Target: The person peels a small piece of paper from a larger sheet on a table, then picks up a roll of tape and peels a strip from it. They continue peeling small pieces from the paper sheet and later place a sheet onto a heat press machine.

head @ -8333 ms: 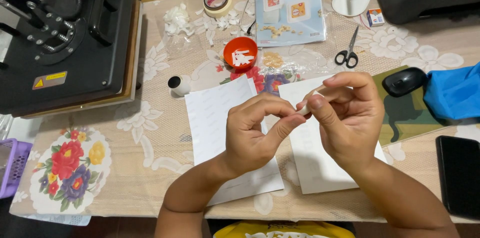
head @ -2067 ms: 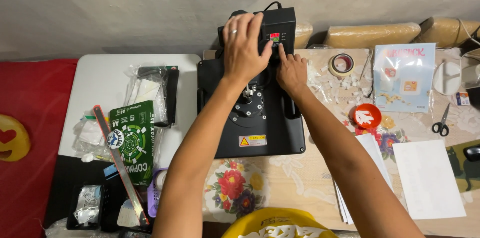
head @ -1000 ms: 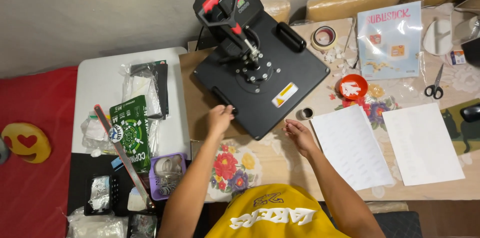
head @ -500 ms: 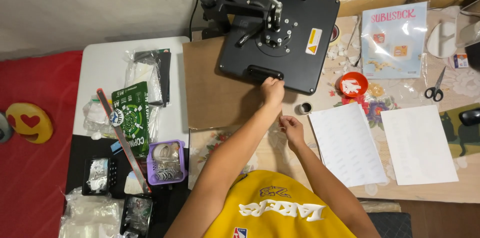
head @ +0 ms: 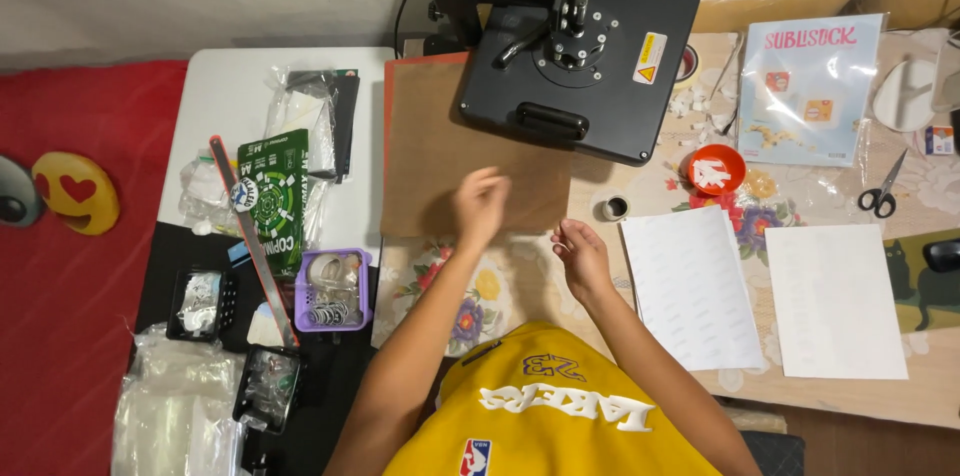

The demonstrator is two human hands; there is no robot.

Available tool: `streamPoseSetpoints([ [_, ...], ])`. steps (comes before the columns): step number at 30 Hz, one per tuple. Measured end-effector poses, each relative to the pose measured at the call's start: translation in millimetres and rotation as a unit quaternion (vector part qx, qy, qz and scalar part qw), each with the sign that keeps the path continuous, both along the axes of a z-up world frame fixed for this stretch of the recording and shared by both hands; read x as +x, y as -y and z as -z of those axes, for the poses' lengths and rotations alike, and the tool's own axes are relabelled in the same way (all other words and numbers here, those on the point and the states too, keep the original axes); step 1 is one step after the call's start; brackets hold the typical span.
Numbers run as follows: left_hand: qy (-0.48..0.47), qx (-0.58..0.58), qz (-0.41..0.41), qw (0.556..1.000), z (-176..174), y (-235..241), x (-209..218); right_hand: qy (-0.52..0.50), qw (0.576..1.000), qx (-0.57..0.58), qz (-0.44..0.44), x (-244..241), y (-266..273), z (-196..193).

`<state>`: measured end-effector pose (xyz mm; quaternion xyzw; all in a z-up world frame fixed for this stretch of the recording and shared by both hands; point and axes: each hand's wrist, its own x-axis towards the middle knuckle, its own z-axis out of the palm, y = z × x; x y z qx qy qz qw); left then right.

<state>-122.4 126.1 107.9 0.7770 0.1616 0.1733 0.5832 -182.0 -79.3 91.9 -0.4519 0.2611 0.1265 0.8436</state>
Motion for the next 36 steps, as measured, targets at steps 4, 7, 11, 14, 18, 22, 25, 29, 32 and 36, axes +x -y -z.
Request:
streamPoseSetpoints([
  [4, 0.008, 0.082, -0.233, 0.969, 63.8, -107.2, -115.3, -0.019, 0.999, 0.031, -0.036, -51.0, 32.1, 16.5],
  [7, -0.168, 0.009, -0.337, 0.926, 83.8, -128.8, -177.2, -0.052, 0.995, 0.007, -0.090, -91.9, 54.2, 43.7],
  [11, -0.230, -0.247, -0.294, 0.894, 102.4, -120.8, -221.2, -0.110, 0.980, -0.053, -0.157, -148.9, 82.7, 73.7],
  [14, -0.219, -0.298, -0.269, 0.889, 117.7, -114.4, -230.5, -0.139, 0.974, -0.084, -0.160, -182.0, 99.4, 82.3],
  [18, -0.220, -0.304, -0.255, 0.891, 129.3, -122.4, -235.8, -0.180, 0.973, -0.095, -0.112, -225.7, 114.8, 86.9],
  [22, -0.272, -0.256, -0.163, 0.913, 148.9, -134.6, -234.4, -0.181, 0.971, -0.120, -0.105, -263.9, 128.1, 121.0],
  [25, -0.319, -0.166, -0.071, 0.931, 162.0, -136.5, -238.7, -0.171, 0.968, -0.152, -0.100, -293.2, 127.0, 124.3],
  [29, -0.402, 0.080, 0.047, 0.911, 171.1, -134.6, -232.4, -0.162, 0.958, -0.212, -0.105, -316.2, 122.1, 109.4],
  [32, -0.409, 0.183, 0.056, 0.892, 165.5, -118.5, -234.5, -0.161, 0.949, -0.247, -0.114, -333.8, 122.8, 96.0],
  [36, -0.304, 0.146, -0.009, 0.941, 123.6, -100.3, -224.2, -0.159, 0.938, -0.293, -0.093, -342.7, 130.1, 103.1],
])
